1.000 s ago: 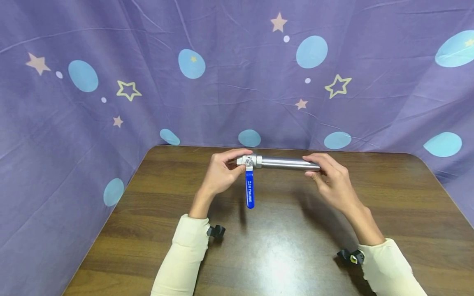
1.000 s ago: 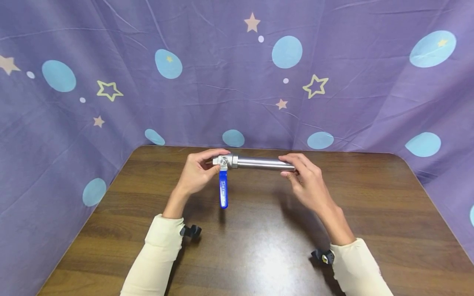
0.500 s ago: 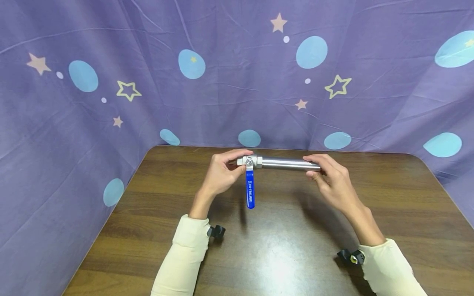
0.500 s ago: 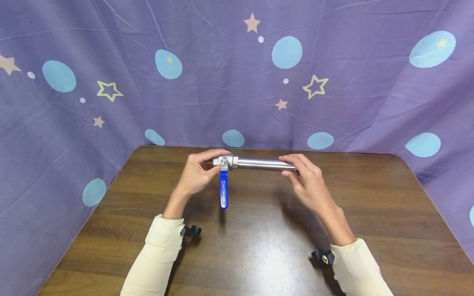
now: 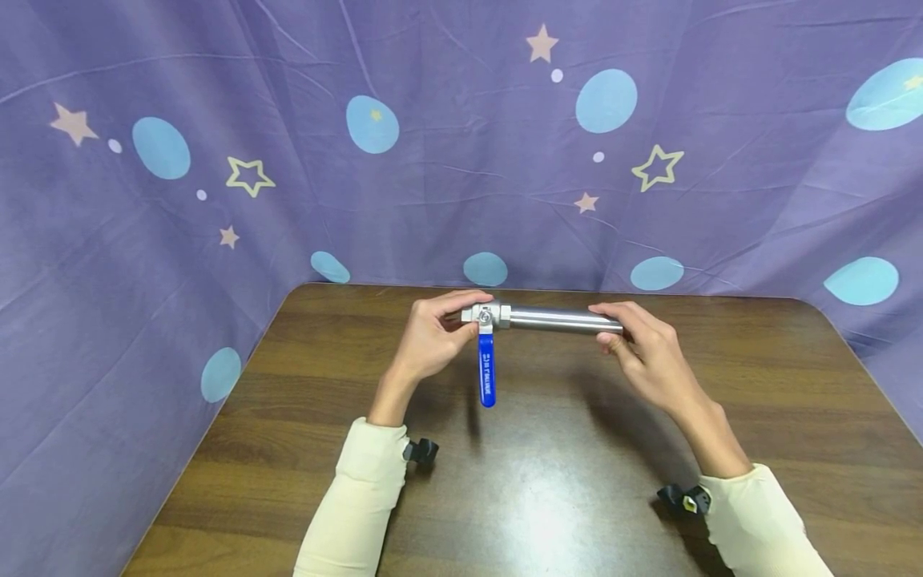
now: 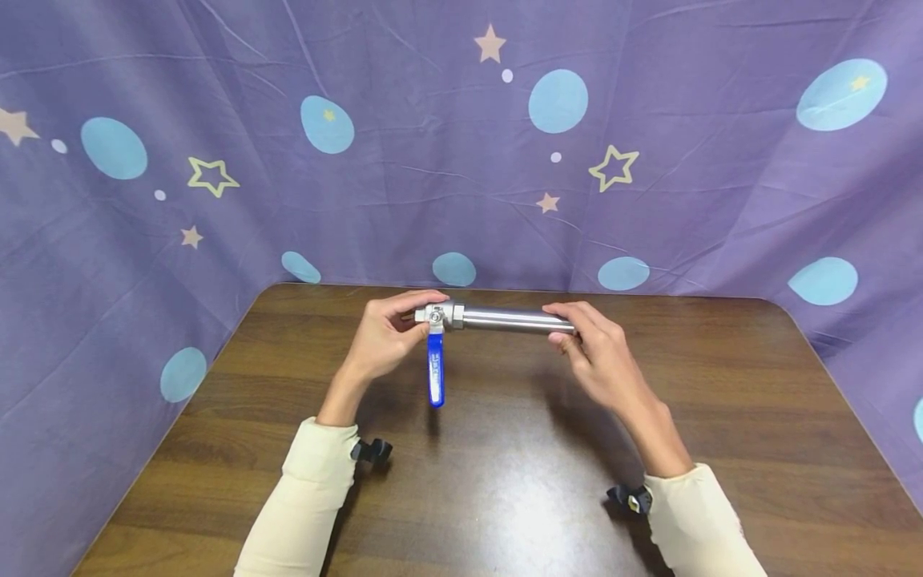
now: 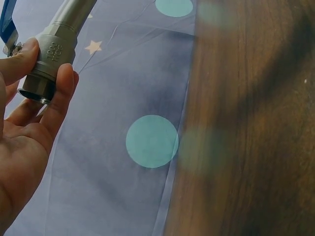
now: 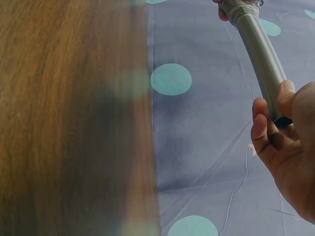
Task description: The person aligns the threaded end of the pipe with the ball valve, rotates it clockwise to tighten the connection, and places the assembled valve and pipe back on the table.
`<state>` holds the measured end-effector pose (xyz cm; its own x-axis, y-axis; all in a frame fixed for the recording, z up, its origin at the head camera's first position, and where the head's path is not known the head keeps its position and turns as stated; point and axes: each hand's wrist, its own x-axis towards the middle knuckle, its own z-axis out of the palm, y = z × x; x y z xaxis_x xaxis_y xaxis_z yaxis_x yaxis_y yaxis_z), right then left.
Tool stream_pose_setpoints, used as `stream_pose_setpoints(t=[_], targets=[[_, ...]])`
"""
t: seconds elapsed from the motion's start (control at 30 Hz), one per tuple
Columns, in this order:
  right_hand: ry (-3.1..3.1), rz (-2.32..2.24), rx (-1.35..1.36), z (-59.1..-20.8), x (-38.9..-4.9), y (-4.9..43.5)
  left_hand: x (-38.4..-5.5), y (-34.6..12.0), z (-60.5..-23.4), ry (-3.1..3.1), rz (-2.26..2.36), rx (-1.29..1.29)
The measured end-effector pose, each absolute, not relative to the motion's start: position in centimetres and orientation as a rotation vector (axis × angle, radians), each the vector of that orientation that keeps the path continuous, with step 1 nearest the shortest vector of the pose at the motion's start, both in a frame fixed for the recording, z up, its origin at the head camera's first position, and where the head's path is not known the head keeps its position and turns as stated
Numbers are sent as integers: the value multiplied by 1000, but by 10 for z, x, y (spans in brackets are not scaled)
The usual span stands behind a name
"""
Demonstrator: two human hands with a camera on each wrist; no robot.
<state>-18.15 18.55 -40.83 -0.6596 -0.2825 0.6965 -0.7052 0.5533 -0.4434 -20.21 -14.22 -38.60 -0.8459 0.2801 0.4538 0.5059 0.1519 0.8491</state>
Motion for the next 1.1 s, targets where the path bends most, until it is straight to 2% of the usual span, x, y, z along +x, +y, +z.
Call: stream_pose_setpoints(t=[1.1], targets=[[-2108, 1033, 794, -408, -181, 179, -202, -142, -384, -2203, -1789, -766]])
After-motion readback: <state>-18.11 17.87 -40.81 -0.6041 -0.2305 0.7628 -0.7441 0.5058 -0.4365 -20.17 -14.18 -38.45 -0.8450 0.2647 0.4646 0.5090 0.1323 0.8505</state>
